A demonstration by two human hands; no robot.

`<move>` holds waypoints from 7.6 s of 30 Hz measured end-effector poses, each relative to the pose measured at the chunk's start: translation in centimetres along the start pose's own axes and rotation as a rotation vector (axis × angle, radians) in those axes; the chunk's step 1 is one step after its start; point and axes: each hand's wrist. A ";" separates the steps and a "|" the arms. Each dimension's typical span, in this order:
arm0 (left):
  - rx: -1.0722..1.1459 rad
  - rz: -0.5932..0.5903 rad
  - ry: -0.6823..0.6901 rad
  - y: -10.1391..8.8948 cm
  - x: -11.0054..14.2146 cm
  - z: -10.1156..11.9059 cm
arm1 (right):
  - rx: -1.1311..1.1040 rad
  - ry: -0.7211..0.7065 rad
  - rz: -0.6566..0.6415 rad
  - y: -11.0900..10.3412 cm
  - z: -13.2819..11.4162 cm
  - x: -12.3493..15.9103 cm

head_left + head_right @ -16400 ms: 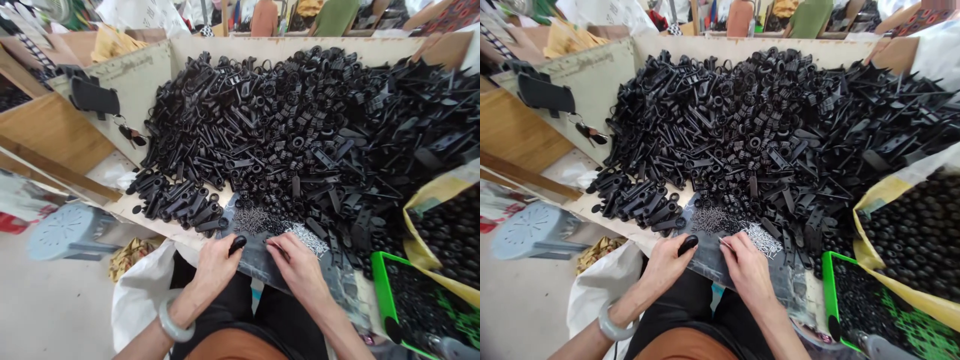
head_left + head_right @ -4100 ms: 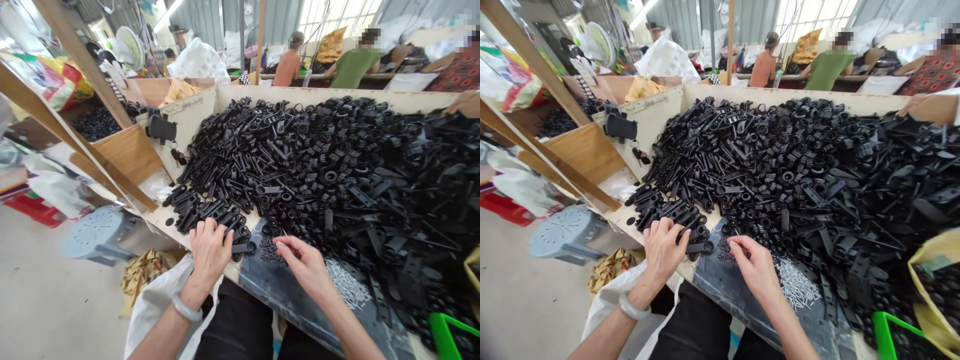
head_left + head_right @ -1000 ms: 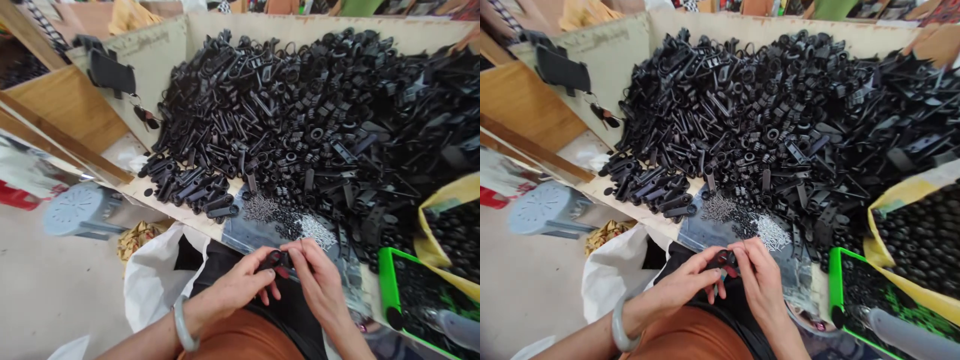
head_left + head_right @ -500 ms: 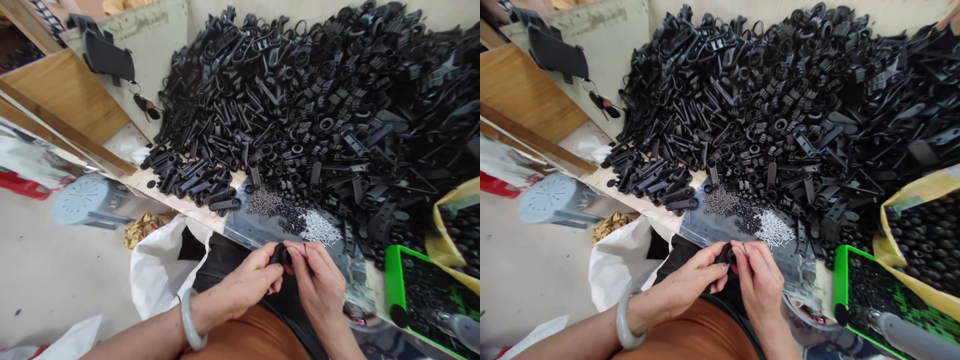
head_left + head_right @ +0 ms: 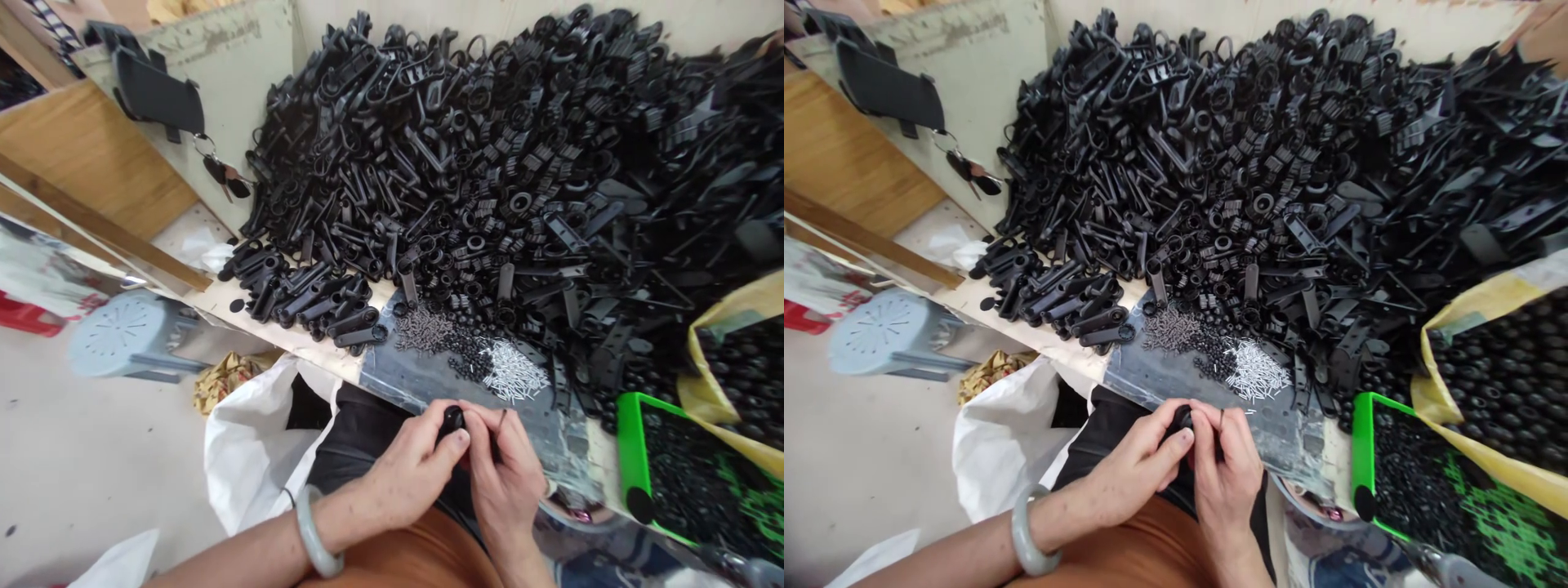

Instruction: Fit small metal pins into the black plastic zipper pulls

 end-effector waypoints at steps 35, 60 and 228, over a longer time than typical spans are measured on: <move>-0.558 0.192 0.191 -3.4 1.2 -1.0 | -0.581 0.652 -0.464 2.4 0.2 -1.7; 0.364 0.040 -0.210 -3.3 0.3 -0.2 | -0.265 0.183 -0.699 0.9 1.7 -4.6; 0.232 0.120 0.038 -3.7 -1.9 -3.7 | 0.226 -0.059 -0.557 -2.1 0.8 -3.5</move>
Point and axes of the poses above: each hand's wrist, its own x-axis away from the middle knuckle, its own y-axis out of the palm, z = x × y, and after that the axes turned 6 degrees about y, right-handed
